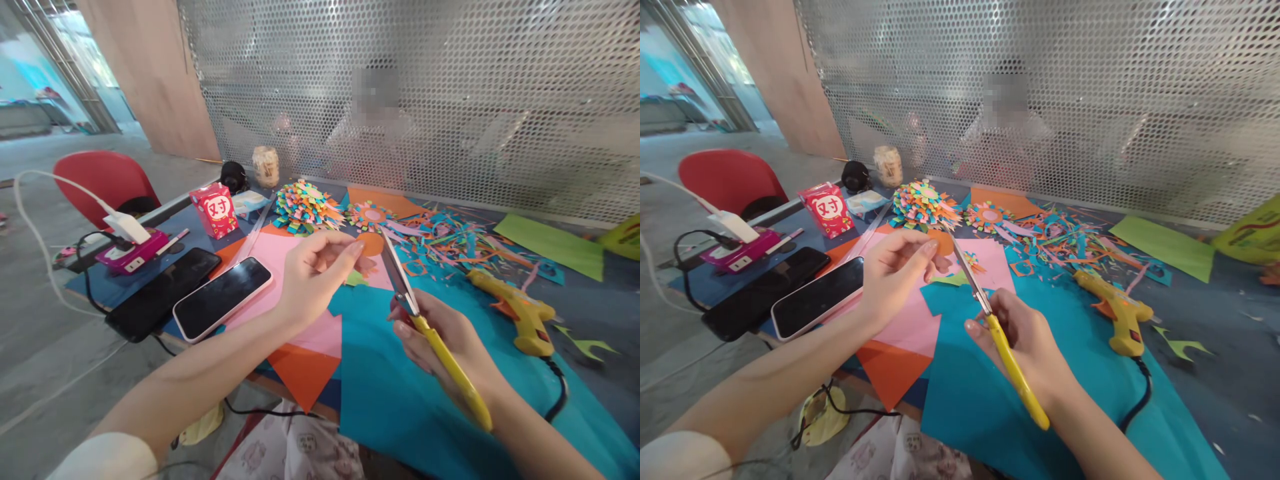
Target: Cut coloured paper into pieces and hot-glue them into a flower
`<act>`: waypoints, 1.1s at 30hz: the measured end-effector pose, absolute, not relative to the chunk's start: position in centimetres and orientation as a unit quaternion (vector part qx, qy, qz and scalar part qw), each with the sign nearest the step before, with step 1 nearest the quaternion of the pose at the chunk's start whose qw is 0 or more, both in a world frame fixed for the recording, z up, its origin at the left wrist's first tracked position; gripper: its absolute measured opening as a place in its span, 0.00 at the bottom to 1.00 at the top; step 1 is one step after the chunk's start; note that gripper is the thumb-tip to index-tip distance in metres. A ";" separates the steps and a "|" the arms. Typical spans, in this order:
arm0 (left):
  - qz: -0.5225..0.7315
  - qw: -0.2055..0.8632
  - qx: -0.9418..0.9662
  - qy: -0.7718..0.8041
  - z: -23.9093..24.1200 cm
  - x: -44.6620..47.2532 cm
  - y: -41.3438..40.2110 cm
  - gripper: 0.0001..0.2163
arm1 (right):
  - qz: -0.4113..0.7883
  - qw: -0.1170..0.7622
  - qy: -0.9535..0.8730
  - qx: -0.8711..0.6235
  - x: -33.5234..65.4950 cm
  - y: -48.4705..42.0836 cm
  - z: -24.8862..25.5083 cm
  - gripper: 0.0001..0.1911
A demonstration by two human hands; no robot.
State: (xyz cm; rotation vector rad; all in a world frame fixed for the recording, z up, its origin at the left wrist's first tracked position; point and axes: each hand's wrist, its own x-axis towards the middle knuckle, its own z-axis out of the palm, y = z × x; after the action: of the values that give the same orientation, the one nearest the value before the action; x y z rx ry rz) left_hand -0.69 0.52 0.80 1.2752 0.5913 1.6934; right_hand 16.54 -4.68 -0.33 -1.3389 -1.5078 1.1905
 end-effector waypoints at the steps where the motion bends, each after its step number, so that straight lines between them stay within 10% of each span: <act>1: 0.681 0.458 0.520 0.237 0.8 -0.7 0.5 0.09 | 0.466 0.389 -0.595 -0.527 16.6 -4.7 -0.3 0.19; 33: 0.656 0.384 0.593 0.267 1.1 -1.5 0.5 0.09 | 0.446 0.389 -0.618 -0.518 16.5 -4.6 -0.1 0.20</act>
State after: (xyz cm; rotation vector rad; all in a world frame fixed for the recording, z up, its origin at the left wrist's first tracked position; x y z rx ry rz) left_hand -1.51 0.50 1.06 1.5104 0.6803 1.6723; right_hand 16.53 -4.58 -0.06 -1.3163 -1.5708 1.1342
